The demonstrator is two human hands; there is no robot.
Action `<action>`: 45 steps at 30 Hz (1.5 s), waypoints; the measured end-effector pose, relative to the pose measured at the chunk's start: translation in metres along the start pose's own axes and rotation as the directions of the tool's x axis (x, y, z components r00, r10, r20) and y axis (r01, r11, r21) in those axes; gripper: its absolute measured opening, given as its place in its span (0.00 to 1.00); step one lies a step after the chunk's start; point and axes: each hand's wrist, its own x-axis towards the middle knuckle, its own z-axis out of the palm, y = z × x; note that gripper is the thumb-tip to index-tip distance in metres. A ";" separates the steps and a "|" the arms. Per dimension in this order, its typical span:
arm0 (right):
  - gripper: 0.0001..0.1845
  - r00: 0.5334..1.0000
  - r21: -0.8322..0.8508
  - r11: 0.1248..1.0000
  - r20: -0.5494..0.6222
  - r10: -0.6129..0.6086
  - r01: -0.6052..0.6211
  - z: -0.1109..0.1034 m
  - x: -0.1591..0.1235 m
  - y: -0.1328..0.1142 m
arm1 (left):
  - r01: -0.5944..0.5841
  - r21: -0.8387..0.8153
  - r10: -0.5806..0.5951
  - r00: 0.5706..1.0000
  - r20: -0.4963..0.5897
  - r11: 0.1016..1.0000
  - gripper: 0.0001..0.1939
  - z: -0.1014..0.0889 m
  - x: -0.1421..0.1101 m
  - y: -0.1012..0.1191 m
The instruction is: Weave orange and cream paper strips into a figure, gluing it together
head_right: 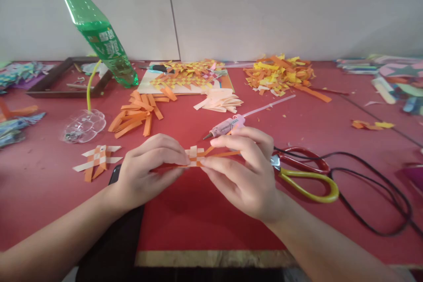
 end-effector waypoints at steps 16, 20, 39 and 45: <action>0.22 0.992 -0.008 0.994 -0.058 0.112 -0.112 0.004 -0.001 -0.002 | 0.356 -0.146 -0.362 0.932 -0.021 0.923 0.08 0.003 -0.004 0.010; 0.20 0.991 0.015 0.992 -0.029 0.128 -0.128 0.007 -0.001 -0.002 | 0.613 -0.402 -0.615 0.776 0.140 0.680 0.11 0.004 -0.003 0.010; 0.12 0.988 0.168 0.979 0.120 0.094 -0.113 0.017 -0.003 0.001 | 0.752 -0.407 -0.696 0.648 0.310 0.519 0.18 0.010 -0.009 -0.003; 0.14 0.979 0.283 0.943 0.151 0.138 -0.177 0.011 -0.001 0.002 | 0.753 -0.354 -0.711 0.650 0.267 0.555 0.11 0.008 -0.010 -0.003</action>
